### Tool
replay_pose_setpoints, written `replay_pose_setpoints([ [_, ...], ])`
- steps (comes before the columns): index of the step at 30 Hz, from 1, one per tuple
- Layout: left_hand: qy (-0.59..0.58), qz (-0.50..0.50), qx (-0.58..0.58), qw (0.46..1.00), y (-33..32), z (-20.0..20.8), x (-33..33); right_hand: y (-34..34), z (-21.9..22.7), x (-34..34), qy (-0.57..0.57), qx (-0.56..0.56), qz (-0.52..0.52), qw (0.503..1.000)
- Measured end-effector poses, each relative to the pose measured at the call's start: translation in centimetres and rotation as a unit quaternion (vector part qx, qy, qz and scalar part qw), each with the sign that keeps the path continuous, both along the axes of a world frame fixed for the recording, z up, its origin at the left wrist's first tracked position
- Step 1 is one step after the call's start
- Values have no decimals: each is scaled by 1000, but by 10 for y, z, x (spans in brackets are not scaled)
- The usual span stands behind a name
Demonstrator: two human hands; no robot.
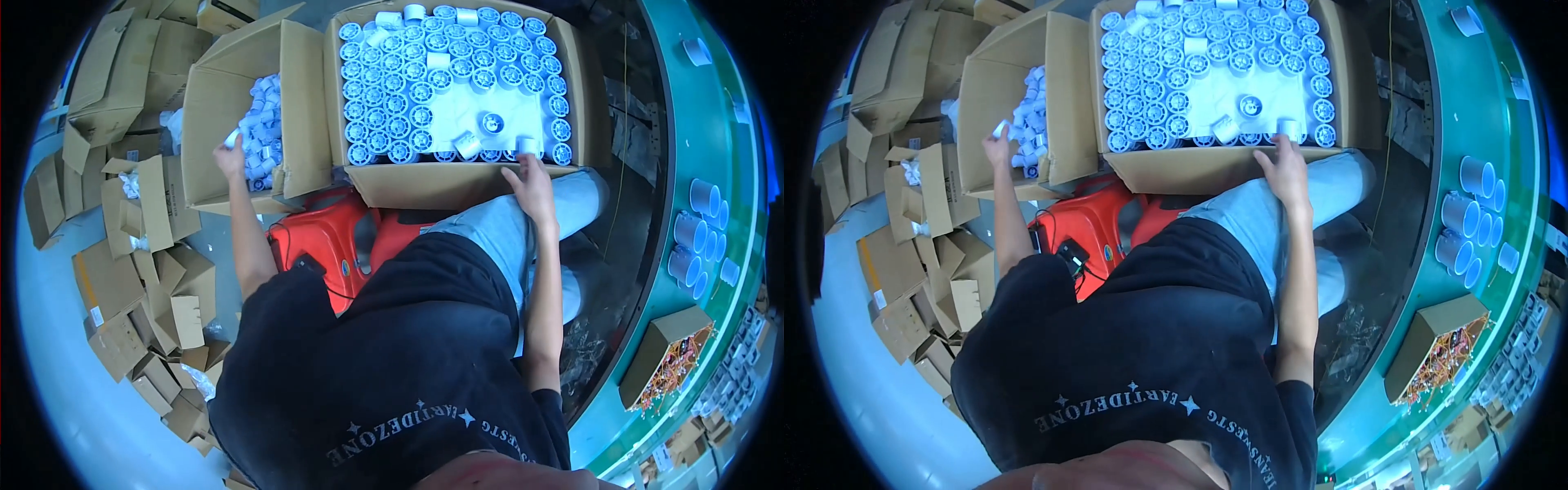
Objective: Manually assembling small components into blue plastic cylindrical housings at a workstation.
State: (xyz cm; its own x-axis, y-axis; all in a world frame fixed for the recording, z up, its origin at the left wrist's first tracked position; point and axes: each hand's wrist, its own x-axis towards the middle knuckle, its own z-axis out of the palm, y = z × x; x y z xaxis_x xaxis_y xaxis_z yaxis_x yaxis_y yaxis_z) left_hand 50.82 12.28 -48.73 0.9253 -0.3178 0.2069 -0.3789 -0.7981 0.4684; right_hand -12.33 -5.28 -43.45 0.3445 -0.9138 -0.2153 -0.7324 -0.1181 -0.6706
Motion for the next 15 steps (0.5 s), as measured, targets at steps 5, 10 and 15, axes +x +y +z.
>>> replay_pose_setpoints([
  [5, -119, 49, 105, 986, -36, -10, -40, -30, -62, 1, 134, -64, 8, 989],
  [10, 215, -384, -151, 885, -130, 34, -273, -57, -75, 21, 293, -60, -45, 953],
  [15, 210, -583, 228, 751, -184, -7, -447, -76, -120, -29, 345, -56, -137, 927],
])
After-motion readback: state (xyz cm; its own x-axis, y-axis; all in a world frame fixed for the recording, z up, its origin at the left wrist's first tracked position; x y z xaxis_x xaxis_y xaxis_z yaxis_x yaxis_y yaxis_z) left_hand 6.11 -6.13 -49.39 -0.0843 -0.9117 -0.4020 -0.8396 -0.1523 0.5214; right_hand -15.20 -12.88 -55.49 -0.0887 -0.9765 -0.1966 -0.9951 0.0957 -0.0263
